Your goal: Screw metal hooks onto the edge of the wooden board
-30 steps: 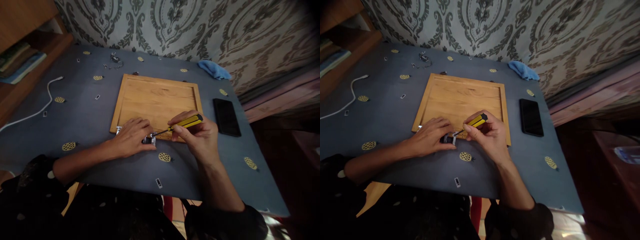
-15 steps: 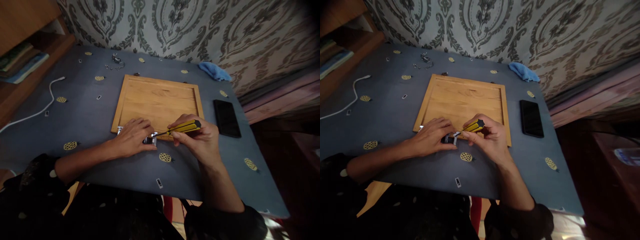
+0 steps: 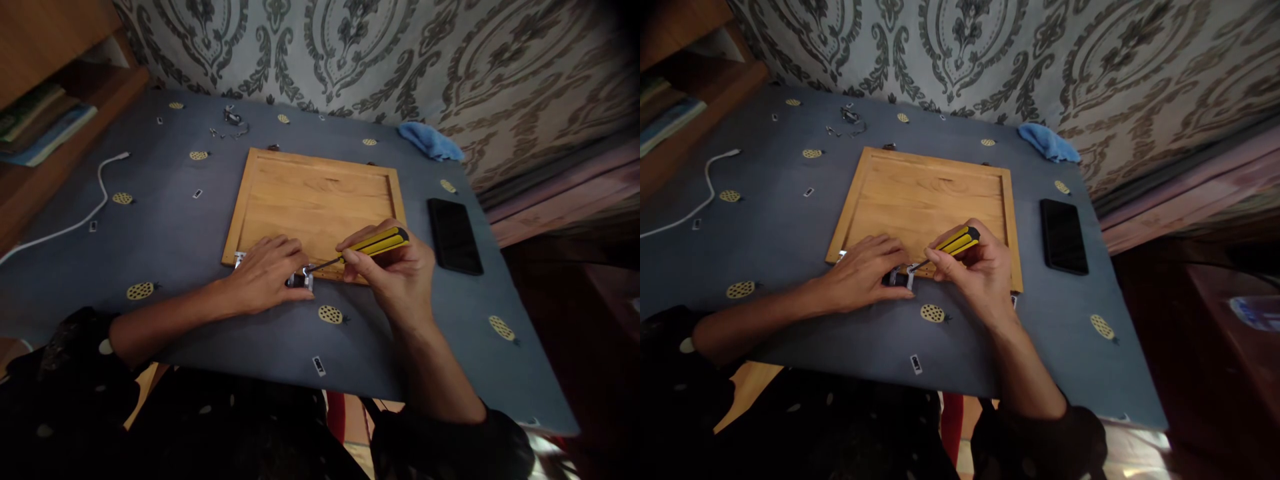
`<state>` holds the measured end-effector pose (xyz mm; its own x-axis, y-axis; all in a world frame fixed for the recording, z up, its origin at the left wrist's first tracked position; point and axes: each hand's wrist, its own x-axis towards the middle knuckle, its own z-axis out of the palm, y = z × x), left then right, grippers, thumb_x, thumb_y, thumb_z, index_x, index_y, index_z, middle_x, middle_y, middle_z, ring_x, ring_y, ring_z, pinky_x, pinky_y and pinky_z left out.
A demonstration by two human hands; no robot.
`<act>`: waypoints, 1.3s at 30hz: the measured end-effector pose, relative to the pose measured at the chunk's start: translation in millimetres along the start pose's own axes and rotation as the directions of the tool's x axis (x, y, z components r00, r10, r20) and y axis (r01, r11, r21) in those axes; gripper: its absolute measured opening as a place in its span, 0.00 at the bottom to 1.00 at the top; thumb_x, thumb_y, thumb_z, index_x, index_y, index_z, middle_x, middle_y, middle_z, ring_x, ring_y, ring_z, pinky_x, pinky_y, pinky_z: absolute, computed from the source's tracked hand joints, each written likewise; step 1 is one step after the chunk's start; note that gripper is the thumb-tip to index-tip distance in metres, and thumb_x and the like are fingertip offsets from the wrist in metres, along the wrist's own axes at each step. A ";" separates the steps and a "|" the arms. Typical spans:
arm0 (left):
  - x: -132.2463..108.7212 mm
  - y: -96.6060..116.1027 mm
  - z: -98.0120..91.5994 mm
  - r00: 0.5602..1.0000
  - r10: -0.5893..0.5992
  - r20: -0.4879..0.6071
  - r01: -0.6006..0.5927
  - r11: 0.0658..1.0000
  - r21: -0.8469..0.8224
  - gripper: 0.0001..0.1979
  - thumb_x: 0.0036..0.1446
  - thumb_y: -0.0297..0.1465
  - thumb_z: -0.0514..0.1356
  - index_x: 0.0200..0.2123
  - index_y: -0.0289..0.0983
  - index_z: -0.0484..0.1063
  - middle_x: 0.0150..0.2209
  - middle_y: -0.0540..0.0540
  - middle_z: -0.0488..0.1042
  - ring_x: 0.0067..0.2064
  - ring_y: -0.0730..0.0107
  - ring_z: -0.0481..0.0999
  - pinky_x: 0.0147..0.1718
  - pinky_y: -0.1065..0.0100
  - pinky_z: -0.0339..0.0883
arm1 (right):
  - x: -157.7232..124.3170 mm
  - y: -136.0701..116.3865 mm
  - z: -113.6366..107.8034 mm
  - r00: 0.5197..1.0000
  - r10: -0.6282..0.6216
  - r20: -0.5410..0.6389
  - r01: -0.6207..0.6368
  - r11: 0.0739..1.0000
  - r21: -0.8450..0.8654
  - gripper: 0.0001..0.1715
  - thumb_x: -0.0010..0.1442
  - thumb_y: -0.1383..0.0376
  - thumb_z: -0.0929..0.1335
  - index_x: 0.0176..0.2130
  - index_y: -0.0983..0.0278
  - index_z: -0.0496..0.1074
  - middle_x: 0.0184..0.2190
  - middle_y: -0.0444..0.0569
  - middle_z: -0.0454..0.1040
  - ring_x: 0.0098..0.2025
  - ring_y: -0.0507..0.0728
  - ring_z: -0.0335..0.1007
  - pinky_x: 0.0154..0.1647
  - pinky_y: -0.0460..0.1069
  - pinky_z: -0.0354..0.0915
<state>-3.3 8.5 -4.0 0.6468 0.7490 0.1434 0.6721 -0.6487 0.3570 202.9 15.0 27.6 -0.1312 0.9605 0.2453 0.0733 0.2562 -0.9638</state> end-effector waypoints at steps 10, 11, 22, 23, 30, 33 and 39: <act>0.0 0.9 -2.7 1.000 -0.002 0.017 0.002 1.000 0.000 0.25 0.61 0.51 0.63 0.49 0.36 0.74 0.45 0.42 0.74 0.47 0.55 0.71 0.45 0.58 0.65 | 2.3 -1.9 -9.1 0.993 0.060 0.103 -0.060 0.998 -0.001 0.14 0.51 0.55 0.80 0.29 0.60 0.79 0.35 0.46 0.82 0.24 0.50 0.74 0.24 0.47 0.76; 0.0 0.8 -2.6 1.000 -0.001 0.018 0.001 1.000 0.002 0.25 0.62 0.51 0.62 0.49 0.36 0.74 0.45 0.42 0.74 0.47 0.55 0.71 0.45 0.58 0.65 | 2.3 -1.8 -9.6 0.993 0.054 0.108 -0.054 0.999 -0.002 0.13 0.51 0.55 0.80 0.28 0.60 0.79 0.34 0.45 0.82 0.24 0.50 0.74 0.24 0.47 0.76; 0.0 0.5 -1.8 1.000 0.002 0.008 -0.002 1.000 0.000 0.24 0.61 0.50 0.63 0.48 0.35 0.74 0.45 0.42 0.74 0.47 0.56 0.71 0.45 0.59 0.64 | 0.5 5.6 -1.9 0.998 0.048 -0.035 -0.050 0.997 -0.064 0.17 0.46 0.56 0.82 0.27 0.62 0.76 0.26 0.42 0.77 0.18 0.48 0.68 0.17 0.45 0.70; 0.1 0.5 -2.1 1.000 0.003 0.015 -0.003 1.000 -0.001 0.25 0.61 0.50 0.63 0.48 0.35 0.74 0.45 0.42 0.74 0.47 0.56 0.71 0.45 0.59 0.64 | 0.6 5.6 -1.1 0.998 0.043 -0.044 -0.047 0.996 -0.078 0.17 0.46 0.56 0.82 0.26 0.61 0.76 0.25 0.41 0.76 0.18 0.48 0.68 0.17 0.45 0.70; -0.3 -1.0 -0.4 1.000 0.011 -0.007 -0.011 1.000 -0.009 0.23 0.63 0.51 0.62 0.47 0.36 0.74 0.44 0.42 0.74 0.47 0.56 0.72 0.45 0.59 0.65 | 1.4 4.4 0.9 0.998 0.044 -0.052 -0.049 0.994 -0.102 0.19 0.48 0.54 0.81 0.24 0.60 0.73 0.24 0.41 0.73 0.20 0.48 0.67 0.20 0.45 0.70; -0.3 -0.7 0.2 1.000 0.008 -0.009 -0.008 1.000 -0.008 0.24 0.63 0.50 0.62 0.49 0.36 0.74 0.45 0.42 0.74 0.48 0.56 0.72 0.45 0.59 0.65 | 0.6 5.4 -3.5 0.999 0.036 -0.011 -0.037 0.998 -0.055 0.15 0.48 0.57 0.81 0.32 0.59 0.78 0.30 0.42 0.77 0.24 0.49 0.71 0.24 0.45 0.72; 0.3 0.4 -1.9 1.000 0.009 0.007 -0.009 1.000 -0.002 0.25 0.62 0.50 0.63 0.49 0.35 0.74 0.44 0.42 0.74 0.47 0.55 0.72 0.44 0.59 0.65 | -1.0 5.6 -15.1 0.988 0.047 0.145 -0.045 0.999 -0.023 0.14 0.59 0.57 0.76 0.45 0.56 0.81 0.39 0.46 0.81 0.32 0.51 0.77 0.30 0.47 0.75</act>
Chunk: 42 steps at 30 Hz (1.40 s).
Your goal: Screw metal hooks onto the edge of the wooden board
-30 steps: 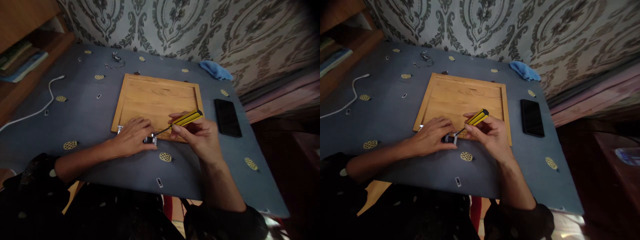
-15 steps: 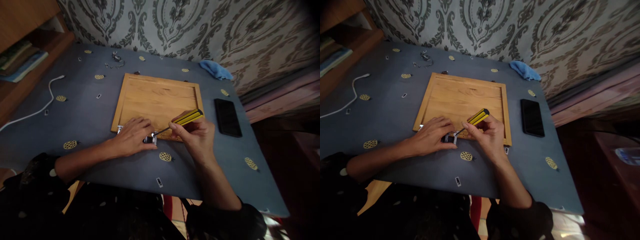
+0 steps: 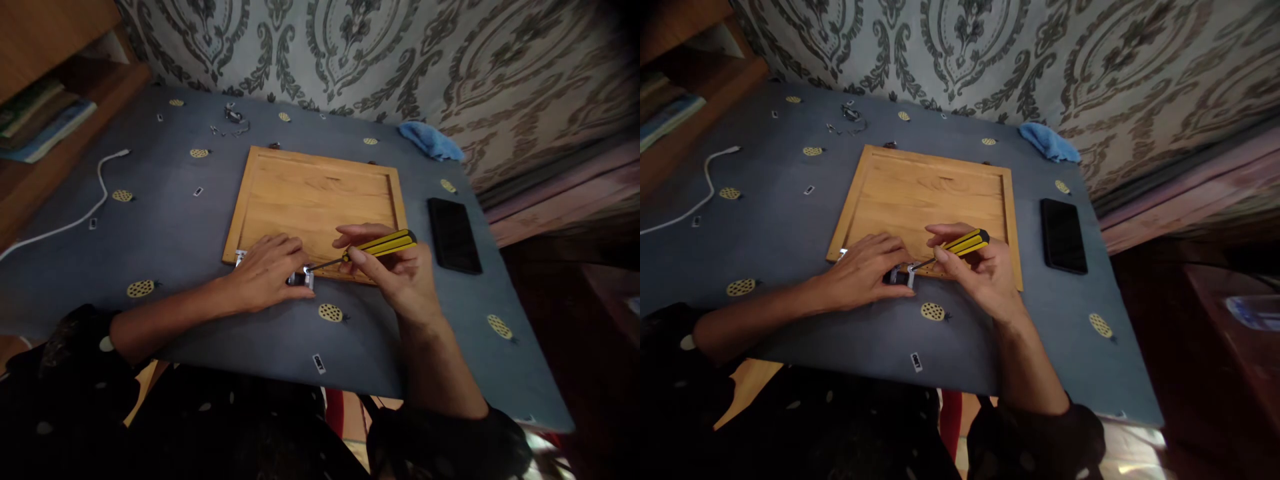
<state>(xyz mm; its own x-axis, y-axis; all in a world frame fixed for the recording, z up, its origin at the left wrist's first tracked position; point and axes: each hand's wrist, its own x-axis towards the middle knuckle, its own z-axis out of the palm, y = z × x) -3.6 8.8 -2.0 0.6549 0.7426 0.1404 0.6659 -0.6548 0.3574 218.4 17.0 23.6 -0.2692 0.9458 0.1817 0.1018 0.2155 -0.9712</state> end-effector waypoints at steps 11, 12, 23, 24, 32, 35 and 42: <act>0.2 0.9 -0.5 1.000 -0.005 0.007 0.005 1.000 0.024 0.24 0.61 0.51 0.63 0.46 0.36 0.74 0.44 0.43 0.74 0.47 0.57 0.72 0.44 0.59 0.65 | 6.1 -1.6 9.3 0.995 0.006 -0.098 -0.010 0.999 -0.043 0.18 0.53 0.50 0.78 0.29 0.62 0.78 0.26 0.44 0.79 0.21 0.50 0.72 0.23 0.46 0.73; 0.5 1.2 -0.9 1.000 -0.010 0.015 0.010 1.000 0.023 0.24 0.61 0.51 0.63 0.46 0.35 0.74 0.44 0.43 0.74 0.47 0.56 0.72 0.44 0.59 0.65 | 6.3 -0.5 10.1 0.993 0.011 -0.119 -0.016 0.999 -0.040 0.18 0.53 0.50 0.78 0.28 0.62 0.78 0.26 0.44 0.79 0.21 0.49 0.72 0.23 0.46 0.73; -0.8 -1.5 1.5 1.000 0.000 -0.005 0.000 1.000 0.010 0.25 0.62 0.52 0.62 0.48 0.35 0.74 0.45 0.42 0.74 0.48 0.56 0.71 0.45 0.59 0.64 | 6.3 -0.5 5.4 0.998 0.021 -0.061 -0.022 1.000 -0.018 0.16 0.55 0.53 0.77 0.30 0.62 0.78 0.28 0.44 0.78 0.23 0.50 0.74 0.26 0.46 0.74; -1.0 -1.7 1.8 1.000 0.002 -0.008 -0.002 1.000 0.009 0.25 0.62 0.51 0.62 0.48 0.35 0.74 0.45 0.42 0.74 0.48 0.56 0.72 0.45 0.59 0.64 | 5.5 -2.2 3.2 1.000 0.023 -0.019 -0.023 1.000 -0.018 0.14 0.57 0.54 0.77 0.31 0.62 0.79 0.30 0.45 0.79 0.25 0.50 0.75 0.27 0.46 0.75; -0.8 -0.6 1.2 1.000 0.000 -0.015 0.000 1.000 -0.014 0.23 0.62 0.49 0.63 0.48 0.35 0.74 0.44 0.42 0.74 0.47 0.56 0.71 0.44 0.59 0.65 | 5.3 -4.9 -2.1 0.999 0.013 0.039 -0.013 1.000 -0.016 0.14 0.55 0.54 0.78 0.30 0.63 0.80 0.32 0.47 0.82 0.26 0.51 0.77 0.29 0.46 0.77; -0.6 -0.2 0.9 1.000 -0.002 -0.011 0.002 1.000 0.000 0.24 0.61 0.49 0.64 0.48 0.35 0.75 0.44 0.43 0.75 0.47 0.56 0.72 0.44 0.59 0.65 | 6.0 -3.0 1.1 1.000 -0.012 0.000 0.012 0.999 -0.041 0.16 0.53 0.53 0.78 0.27 0.62 0.79 0.29 0.45 0.81 0.24 0.51 0.76 0.27 0.46 0.76; -1.9 -2.1 3.4 0.999 0.017 -0.038 -0.016 0.999 0.032 0.24 0.61 0.51 0.63 0.46 0.36 0.74 0.44 0.43 0.75 0.46 0.57 0.72 0.43 0.60 0.64 | 4.7 2.5 5.6 0.996 -0.056 -0.073 0.049 0.994 -0.095 0.12 0.52 0.56 0.79 0.29 0.60 0.80 0.24 0.41 0.78 0.20 0.49 0.73 0.22 0.45 0.73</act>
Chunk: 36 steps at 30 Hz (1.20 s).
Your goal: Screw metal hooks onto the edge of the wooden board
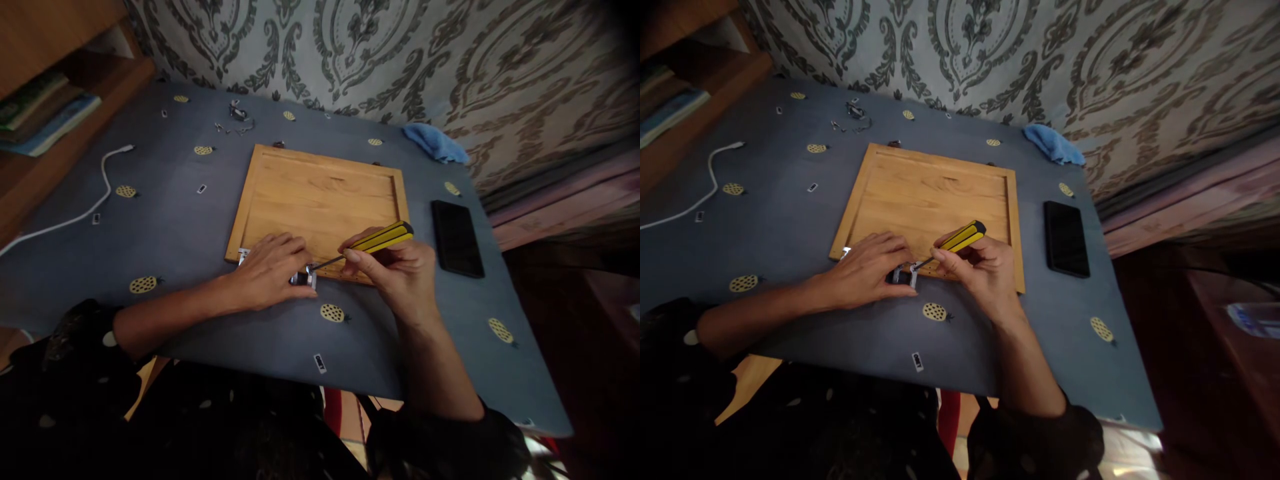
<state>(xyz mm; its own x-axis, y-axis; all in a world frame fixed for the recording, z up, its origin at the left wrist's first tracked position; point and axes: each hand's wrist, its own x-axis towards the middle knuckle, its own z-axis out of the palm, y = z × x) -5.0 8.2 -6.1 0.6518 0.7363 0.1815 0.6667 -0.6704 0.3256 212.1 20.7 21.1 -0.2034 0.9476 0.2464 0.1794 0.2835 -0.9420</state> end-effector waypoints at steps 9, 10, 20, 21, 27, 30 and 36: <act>1.0 0.9 -1.0 1.000 -0.009 0.011 0.009 1.000 -0.003 0.25 0.60 0.51 0.64 0.46 0.35 0.75 0.44 0.42 0.75 0.46 0.57 0.72 0.43 0.60 0.65 | -1.1 3.5 4.9 0.996 -0.009 -0.092 0.000 0.995 -0.096 0.16 0.48 0.54 0.80 0.26 0.62 0.78 0.24 0.42 0.78 0.19 0.49 0.69 0.19 0.45 0.68; 1.0 0.8 -1.0 1.000 -0.010 0.010 0.010 1.000 -0.005 0.25 0.60 0.51 0.64 0.46 0.35 0.75 0.44 0.42 0.75 0.46 0.56 0.72 0.43 0.60 0.65 | -1.3 3.5 5.1 0.995 -0.014 -0.097 0.002 0.993 -0.114 0.17 0.49 0.53 0.80 0.26 0.61 0.77 0.23 0.42 0.78 0.19 0.49 0.68 0.19 0.45 0.67; 1.6 2.5 -4.5 0.998 -0.030 0.049 0.031 0.999 -0.029 0.24 0.60 0.49 0.65 0.50 0.36 0.75 0.45 0.42 0.75 0.47 0.56 0.72 0.45 0.59 0.65 | -2.0 0.0 7.1 0.992 -0.059 -0.113 0.031 0.972 -0.234 0.20 0.49 0.53 0.79 0.21 0.62 0.74 0.18 0.41 0.72 0.19 0.49 0.65 0.18 0.45 0.61; 1.8 2.8 -5.2 0.998 -0.031 0.054 0.033 0.999 -0.029 0.24 0.61 0.48 0.65 0.50 0.36 0.74 0.45 0.43 0.74 0.47 0.56 0.72 0.45 0.59 0.65 | -2.2 0.0 7.2 0.992 -0.067 -0.110 0.038 0.969 -0.246 0.19 0.50 0.54 0.79 0.21 0.62 0.73 0.18 0.40 0.71 0.19 0.49 0.64 0.18 0.45 0.60; 2.7 6.3 -7.5 0.996 -0.048 0.077 0.050 0.999 -0.020 0.24 0.61 0.48 0.65 0.52 0.38 0.74 0.45 0.43 0.74 0.49 0.55 0.72 0.46 0.57 0.66 | -3.6 3.3 6.7 0.990 -0.088 -0.107 0.053 0.955 -0.291 0.18 0.52 0.55 0.78 0.22 0.62 0.73 0.18 0.40 0.70 0.20 0.49 0.64 0.20 0.46 0.60; 2.2 8.2 -9.2 0.992 -0.065 0.105 0.066 0.998 -0.010 0.24 0.60 0.47 0.65 0.51 0.37 0.74 0.46 0.42 0.74 0.49 0.53 0.73 0.47 0.56 0.67 | -3.0 4.1 7.2 0.989 -0.118 -0.087 0.088 0.953 -0.290 0.17 0.53 0.56 0.77 0.23 0.62 0.72 0.18 0.39 0.69 0.20 0.49 0.64 0.21 0.46 0.60; 5.7 9.9 -31.3 0.996 -0.088 -0.013 0.086 0.991 -0.104 0.19 0.64 0.46 0.62 0.49 0.37 0.72 0.45 0.43 0.76 0.47 0.58 0.76 0.46 0.58 0.69 | 0.1 6.5 10.8 0.990 -0.127 -0.063 0.113 0.974 -0.198 0.22 0.55 0.48 0.75 0.25 0.61 0.70 0.18 0.38 0.66 0.19 0.48 0.59 0.20 0.46 0.57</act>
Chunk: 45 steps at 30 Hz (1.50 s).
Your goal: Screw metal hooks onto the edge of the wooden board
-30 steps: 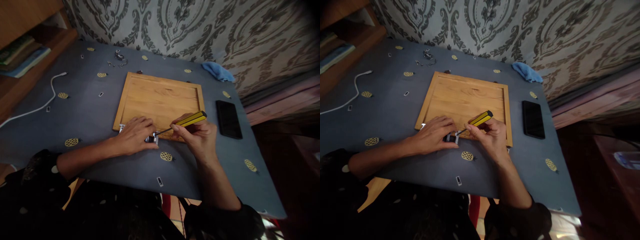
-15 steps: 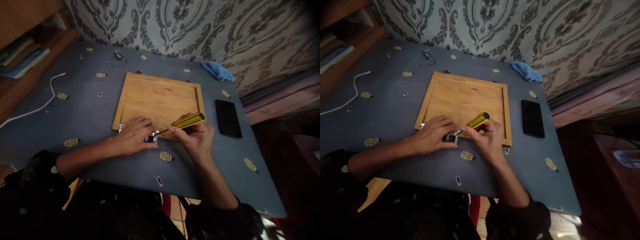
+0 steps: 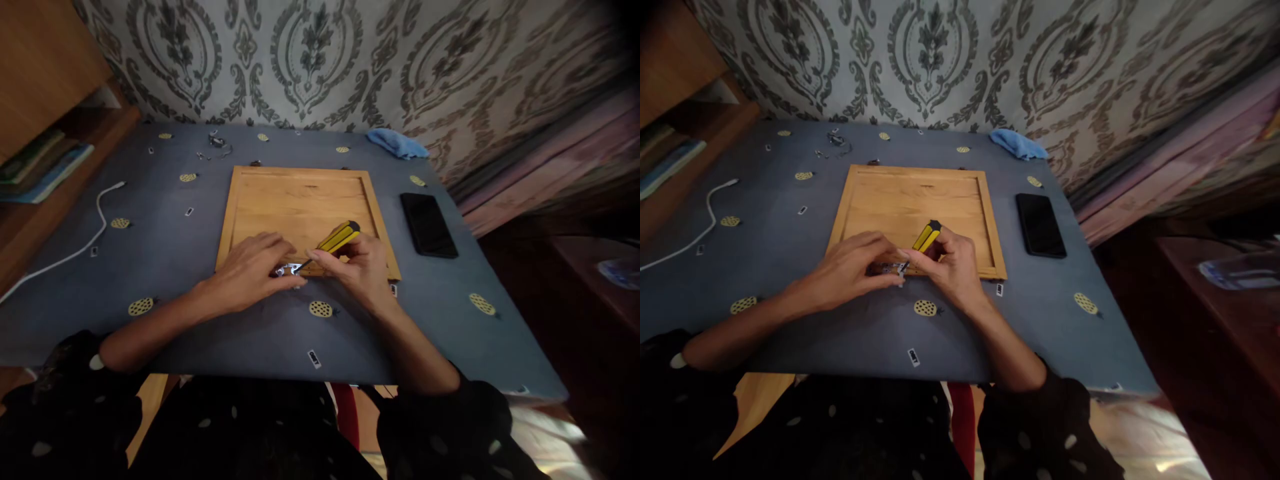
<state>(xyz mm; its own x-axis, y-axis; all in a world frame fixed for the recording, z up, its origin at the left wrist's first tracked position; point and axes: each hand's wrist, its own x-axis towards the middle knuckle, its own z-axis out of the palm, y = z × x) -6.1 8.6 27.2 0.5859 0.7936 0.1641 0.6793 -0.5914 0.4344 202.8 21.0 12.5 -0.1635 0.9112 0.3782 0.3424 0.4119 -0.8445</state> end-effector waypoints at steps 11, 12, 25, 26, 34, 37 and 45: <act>45.8 52.9 -34.7 0.939 0.209 -0.272 -0.251 0.959 -0.128 0.05 0.64 0.29 0.62 0.43 0.37 0.74 0.41 0.47 0.78 0.41 0.66 0.77 0.42 0.65 0.70 | 0.4 1.2 1.8 0.996 -0.089 -0.023 0.089 0.996 0.005 0.20 0.58 0.54 0.70 0.23 0.60 0.61 0.19 0.38 0.60 0.23 0.49 0.55 0.24 0.47 0.55; 47.9 52.7 -34.0 0.932 0.220 -0.287 -0.264 0.956 -0.125 0.04 0.63 0.28 0.62 0.41 0.37 0.74 0.39 0.48 0.78 0.39 0.68 0.76 0.40 0.66 0.69 | 0.5 -0.4 2.3 0.995 -0.094 -0.020 0.094 0.995 0.020 0.21 0.58 0.53 0.70 0.23 0.60 0.61 0.19 0.37 0.60 0.22 0.48 0.54 0.24 0.47 0.54; 26.0 34.0 -36.5 0.893 0.049 -0.447 -0.153 0.968 -0.201 0.04 0.61 0.33 0.66 0.40 0.41 0.76 0.34 0.50 0.77 0.32 0.72 0.74 0.33 0.68 0.69 | -31.4 39.6 -11.8 0.853 -0.376 0.362 0.457 0.872 -0.173 0.18 0.66 0.59 0.70 0.51 0.66 0.77 0.55 0.58 0.79 0.60 0.64 0.72 0.61 0.64 0.67; 24.0 34.1 -35.6 0.888 0.040 -0.459 -0.155 0.964 -0.216 0.05 0.61 0.33 0.66 0.40 0.41 0.76 0.35 0.50 0.77 0.32 0.71 0.74 0.33 0.67 0.69 | -34.0 41.4 -11.6 0.839 -0.391 0.379 0.481 0.858 -0.180 0.18 0.66 0.60 0.69 0.52 0.66 0.76 0.56 0.58 0.79 0.62 0.63 0.71 0.63 0.64 0.66; 13.3 36.1 -30.1 0.853 -0.030 -0.521 -0.099 0.971 -0.217 0.08 0.59 0.33 0.69 0.43 0.47 0.80 0.38 0.50 0.80 0.38 0.64 0.77 0.40 0.59 0.73 | -34.5 42.6 -13.4 0.809 -0.427 0.405 0.532 0.824 -0.195 0.16 0.70 0.63 0.65 0.53 0.65 0.76 0.53 0.57 0.81 0.59 0.61 0.75 0.64 0.65 0.65; 12.6 36.6 -31.2 0.849 -0.059 -0.525 -0.069 0.973 -0.220 0.09 0.59 0.31 0.69 0.43 0.48 0.80 0.38 0.51 0.80 0.39 0.64 0.78 0.43 0.58 0.74 | -33.4 42.8 -14.8 0.792 -0.454 0.407 0.560 0.806 -0.191 0.16 0.70 0.65 0.64 0.52 0.66 0.77 0.51 0.55 0.82 0.57 0.61 0.76 0.64 0.64 0.64; 18.6 28.1 -39.8 0.895 -0.022 -0.446 -0.099 0.964 -0.247 0.10 0.59 0.30 0.69 0.44 0.46 0.81 0.40 0.50 0.82 0.40 0.65 0.80 0.40 0.62 0.75 | -31.3 37.9 -16.2 0.775 -0.463 0.430 0.586 0.781 -0.215 0.15 0.70 0.67 0.63 0.46 0.63 0.78 0.48 0.54 0.83 0.55 0.60 0.76 0.60 0.60 0.66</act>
<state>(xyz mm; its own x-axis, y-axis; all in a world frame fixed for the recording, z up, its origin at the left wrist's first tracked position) 6.4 12.5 77.7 0.3123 0.7867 0.5325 0.4878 -0.6138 0.6208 235.9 8.2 -25.2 -0.6836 0.5113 0.5209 0.3701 0.8579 -0.3565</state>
